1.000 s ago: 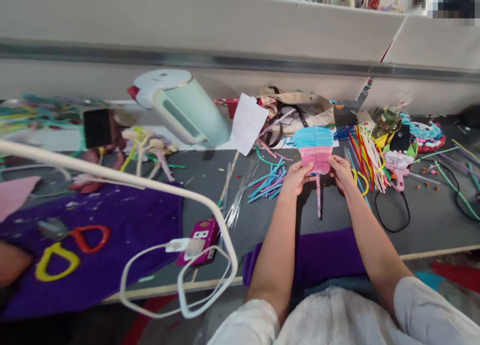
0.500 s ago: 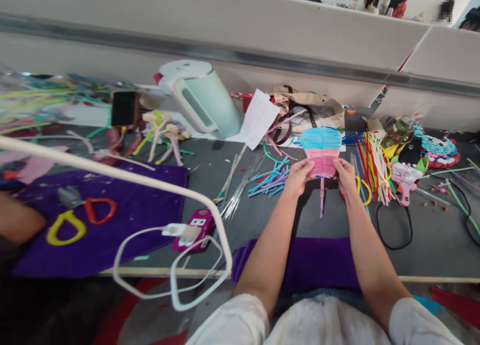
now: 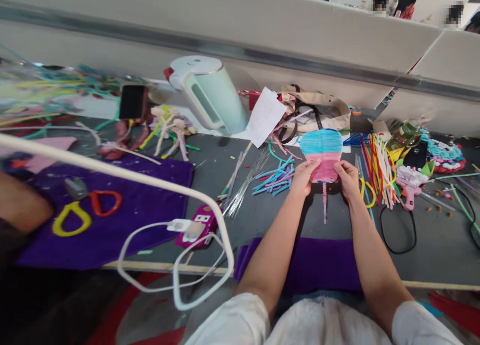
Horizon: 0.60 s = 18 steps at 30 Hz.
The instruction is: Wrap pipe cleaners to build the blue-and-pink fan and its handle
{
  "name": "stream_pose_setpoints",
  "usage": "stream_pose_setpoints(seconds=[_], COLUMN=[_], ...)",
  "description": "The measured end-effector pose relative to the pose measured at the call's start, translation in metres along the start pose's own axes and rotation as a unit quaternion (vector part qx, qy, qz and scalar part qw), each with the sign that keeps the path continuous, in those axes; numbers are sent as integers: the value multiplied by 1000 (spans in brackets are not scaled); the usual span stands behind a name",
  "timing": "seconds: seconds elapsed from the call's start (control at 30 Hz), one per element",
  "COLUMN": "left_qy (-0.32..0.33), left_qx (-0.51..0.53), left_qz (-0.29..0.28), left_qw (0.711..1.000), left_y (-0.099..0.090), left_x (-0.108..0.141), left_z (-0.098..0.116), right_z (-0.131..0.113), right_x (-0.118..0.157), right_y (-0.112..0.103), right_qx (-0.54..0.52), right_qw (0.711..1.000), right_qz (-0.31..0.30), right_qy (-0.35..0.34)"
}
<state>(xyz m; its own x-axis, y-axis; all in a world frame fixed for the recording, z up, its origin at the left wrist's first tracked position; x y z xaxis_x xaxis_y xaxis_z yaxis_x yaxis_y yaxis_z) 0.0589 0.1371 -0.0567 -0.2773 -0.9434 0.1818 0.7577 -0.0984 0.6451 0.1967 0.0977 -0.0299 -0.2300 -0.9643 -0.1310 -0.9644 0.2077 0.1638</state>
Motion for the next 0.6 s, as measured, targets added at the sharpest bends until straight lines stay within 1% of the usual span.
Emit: stream_pose_setpoints(seconds=[0.07,0.13,0.27,0.37,0.43,0.5,0.53,0.6], left_qy=[3,10,42,54,31,-20,-33,-36], left_qx=[2,2,0,11,25,9,-4,-17], left_qz=[1,-1,4,6,-4,-31,-52,-91], left_qw=[1000,1000,999,998,999,999,998,995], left_y=[0,0,1,6,13,22,28,38], left_x=[0,0,2,4,7,11,13,18], left_z=[-1,-1,4,4,-2,-13,-16,-14], right_z=[-2,-2,1,2,1,1,2,4], right_x=[1,1,1,0,-1,-3,-4,-6], right_y=[2,1,-2,-5,-12,-21,-26,-34], right_qx=[4,7,16,3,-25,-52,-65,-96], right_qw=[1000,1000,1000,1000,999,997,995,991], right_qz=[-7,0,11,19,38,62,73,89], right_qy=[-6,-5,5,2,-9,-19,-21,-17])
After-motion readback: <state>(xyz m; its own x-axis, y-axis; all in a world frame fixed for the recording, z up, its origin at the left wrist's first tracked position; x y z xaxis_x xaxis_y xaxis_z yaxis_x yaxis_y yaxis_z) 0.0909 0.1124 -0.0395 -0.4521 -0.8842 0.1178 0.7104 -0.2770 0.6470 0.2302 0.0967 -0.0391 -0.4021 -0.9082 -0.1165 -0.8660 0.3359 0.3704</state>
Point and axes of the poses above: each hand's wrist, its own x-axis away from the middle knuckle, its own y-axis out of the palm, z = x × y, the point moved 10 cm from there along -x, towards the middle knuckle, and after that the axes turned 3 degrees about -z, right-handed, at the moved point
